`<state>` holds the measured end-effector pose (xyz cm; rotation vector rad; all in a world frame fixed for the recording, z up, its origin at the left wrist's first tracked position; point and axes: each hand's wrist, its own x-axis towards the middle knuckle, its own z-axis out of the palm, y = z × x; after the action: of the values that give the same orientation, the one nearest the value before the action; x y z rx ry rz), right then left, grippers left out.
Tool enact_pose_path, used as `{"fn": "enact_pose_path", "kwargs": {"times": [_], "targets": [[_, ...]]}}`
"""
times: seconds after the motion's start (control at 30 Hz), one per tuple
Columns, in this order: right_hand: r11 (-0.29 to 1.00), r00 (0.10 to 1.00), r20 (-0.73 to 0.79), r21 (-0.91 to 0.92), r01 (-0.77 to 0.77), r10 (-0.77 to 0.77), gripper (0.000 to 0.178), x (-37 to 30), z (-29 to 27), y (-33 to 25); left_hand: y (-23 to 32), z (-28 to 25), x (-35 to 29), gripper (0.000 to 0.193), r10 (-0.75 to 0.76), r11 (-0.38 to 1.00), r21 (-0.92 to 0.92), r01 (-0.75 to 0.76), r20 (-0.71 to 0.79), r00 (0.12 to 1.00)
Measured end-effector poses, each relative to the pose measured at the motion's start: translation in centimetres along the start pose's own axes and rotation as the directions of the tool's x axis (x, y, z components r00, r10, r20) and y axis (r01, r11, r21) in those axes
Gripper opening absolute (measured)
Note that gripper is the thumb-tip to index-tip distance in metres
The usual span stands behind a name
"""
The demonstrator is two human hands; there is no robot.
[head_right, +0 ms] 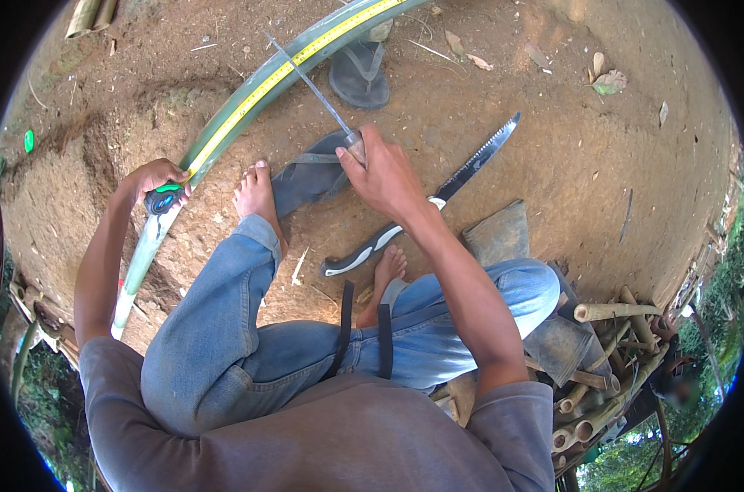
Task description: The person measures a long green bamboo pole with a tape measure and marks a cut line. They then use a hand saw to cut the bamboo pole at the marked point while sitting on the ground.
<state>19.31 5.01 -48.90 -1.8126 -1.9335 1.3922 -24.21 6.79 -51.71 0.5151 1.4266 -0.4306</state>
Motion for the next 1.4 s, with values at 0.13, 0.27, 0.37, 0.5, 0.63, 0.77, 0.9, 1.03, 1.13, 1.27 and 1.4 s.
{"fn": "enact_pose_path", "kwargs": {"times": [0.13, 0.27, 0.37, 0.5, 0.63, 0.77, 0.9, 1.03, 1.13, 1.27, 1.4], "targets": [[1.000, 1.000, 0.004, 0.005, -0.005, 0.005, 0.044, 0.0, 0.0, 0.1, 0.2, 0.1, -0.1, 0.033, -0.001, 1.000, 0.001, 0.001, -0.002, 1.000], [1.000, 1.000, 0.007, 0.016, -0.011, 0.011, 0.045, 0.0, 0.0, 0.2, 0.3, 0.1, -0.1, 0.032, -0.012, 0.999, -0.032, 0.012, 0.003, 1.000], [0.999, 0.999, 0.035, -0.004, -0.034, 0.034, 0.043, 0.1, -0.3, -0.2, -0.1, -0.1, 0.2, 0.031, -0.010, 0.998, -0.065, 0.010, 0.005, 1.000], [0.999, 0.999, 0.031, -0.013, -0.030, 0.031, 0.043, 0.0, -0.3, -0.1, -0.4, -0.2, 0.6, 0.032, -0.008, 0.999, -0.050, 0.008, -0.001, 1.000], [1.000, 1.000, -0.013, 0.024, 0.008, -0.007, 0.044, 0.1, 0.2, 0.7, -0.4, -0.2, 0.6, 0.033, -0.022, 0.998, -0.051, 0.022, 0.001, 1.000], [1.000, 1.000, -0.003, 0.024, 0.009, -0.009, 0.043, 0.1, 0.1, 0.6, -0.6, -0.4, 0.9, 0.033, -0.037, 0.998, -0.041, 0.036, -0.005, 0.999], [1.000, 1.000, -0.002, 0.017, 0.017, -0.017, 0.043, 0.1, 0.1, 0.7, -0.3, -0.3, 0.6, 0.034, -0.025, 1.000, -0.002, 0.025, -0.004, 1.000], [1.000, 1.000, -0.002, 0.016, 0.010, -0.010, 0.043, 0.1, 0.1, 0.7, -0.2, -0.3, 0.5, 0.035, -0.017, 1.000, 0.007, 0.017, 0.000, 1.000], [1.000, 1.000, -0.005, 0.028, 0.012, -0.012, 0.043, 0.2, 0.1, 0.5, 0.2, 0.1, 0.0, 0.034, -0.023, 1.000, 0.001, 0.023, -0.009, 1.000], [0.998, 0.995, 0.080, 0.002, -0.059, 0.059, 0.041, 0.2, -0.7, -0.4, -0.1, -0.1, 0.3, 0.033, -0.034, 0.998, -0.061, 0.035, 0.015, 0.999], [0.998, 0.995, 0.075, -0.001, -0.059, 0.059, 0.041, 0.2, -0.7, -0.5, 0.1, 0.1, 0.1, 0.033, -0.035, 0.998, -0.060, 0.035, -0.007, 0.999]]}}
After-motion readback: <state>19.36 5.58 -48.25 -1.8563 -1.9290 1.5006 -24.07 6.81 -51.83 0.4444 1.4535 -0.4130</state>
